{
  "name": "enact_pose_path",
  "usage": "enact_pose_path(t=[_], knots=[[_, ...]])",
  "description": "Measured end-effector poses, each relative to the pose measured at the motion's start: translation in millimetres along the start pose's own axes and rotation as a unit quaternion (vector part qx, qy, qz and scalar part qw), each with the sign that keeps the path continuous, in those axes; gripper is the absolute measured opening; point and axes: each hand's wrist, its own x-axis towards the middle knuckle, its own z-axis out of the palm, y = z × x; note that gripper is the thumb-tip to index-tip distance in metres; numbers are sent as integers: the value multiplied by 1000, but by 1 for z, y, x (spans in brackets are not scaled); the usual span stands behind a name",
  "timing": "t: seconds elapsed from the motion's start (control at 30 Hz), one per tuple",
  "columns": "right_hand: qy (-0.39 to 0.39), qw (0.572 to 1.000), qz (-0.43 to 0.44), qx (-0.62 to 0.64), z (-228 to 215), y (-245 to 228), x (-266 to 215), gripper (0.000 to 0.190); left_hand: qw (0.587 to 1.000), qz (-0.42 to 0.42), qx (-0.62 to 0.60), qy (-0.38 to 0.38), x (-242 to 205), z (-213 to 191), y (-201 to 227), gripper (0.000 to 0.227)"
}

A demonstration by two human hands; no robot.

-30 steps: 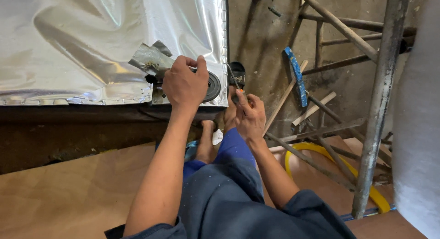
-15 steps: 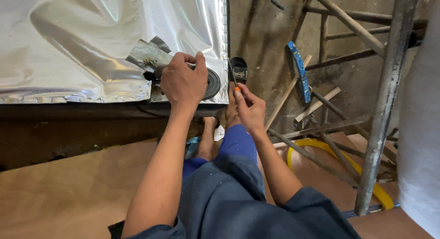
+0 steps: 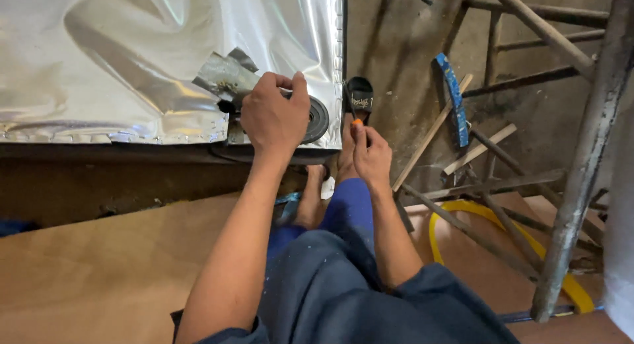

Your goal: Removing the protective silver film and unscrewing the legs of a furniture piece using a screwdriver and a power drill.

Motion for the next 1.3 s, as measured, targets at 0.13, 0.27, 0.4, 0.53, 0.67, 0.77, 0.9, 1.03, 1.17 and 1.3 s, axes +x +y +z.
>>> enact_pose_path(t=[0.13, 0.27, 0.4, 0.53, 0.67, 0.77, 0.9, 1.03, 1.17, 1.3], knots=[[7, 981, 157, 114, 27, 31, 24, 48, 1000, -1, 13, -9, 0, -1, 4, 32], [-11, 857, 168, 486, 11, 18, 53, 52, 1000, -3, 6, -25, 4, -4, 4, 33], [-26, 721, 108, 684, -36, -4, 55, 55, 1000, 13, -10, -23, 4, -4, 1, 33], [-14, 989, -104, 107, -69, -42, 41, 25, 999, -12, -1, -46, 7, -5, 4, 35], [30, 946, -249, -204, -78, -60, 19, 33, 999, -6, -13, -47, 6, -8, 2, 34], [30, 938, -252, -237, -81, -61, 15, 31, 999, -3, -23, -45, 4, -12, 2, 33], [58, 904, -260, -334, -86, -71, 14, 31, 998, -9, -27, -54, 5, -12, 1, 34], [34, 879, -286, -380, -91, -76, 21, 31, 998, -5, -33, -57, 5, -13, 1, 33], [5, 894, -273, -357, -88, -85, 20, 31, 997, -4, -32, -72, 5, -18, 2, 35], [-7, 897, -242, -370, -83, -98, 13, 31, 997, -1, -46, -54, 4, -13, -1, 33]])
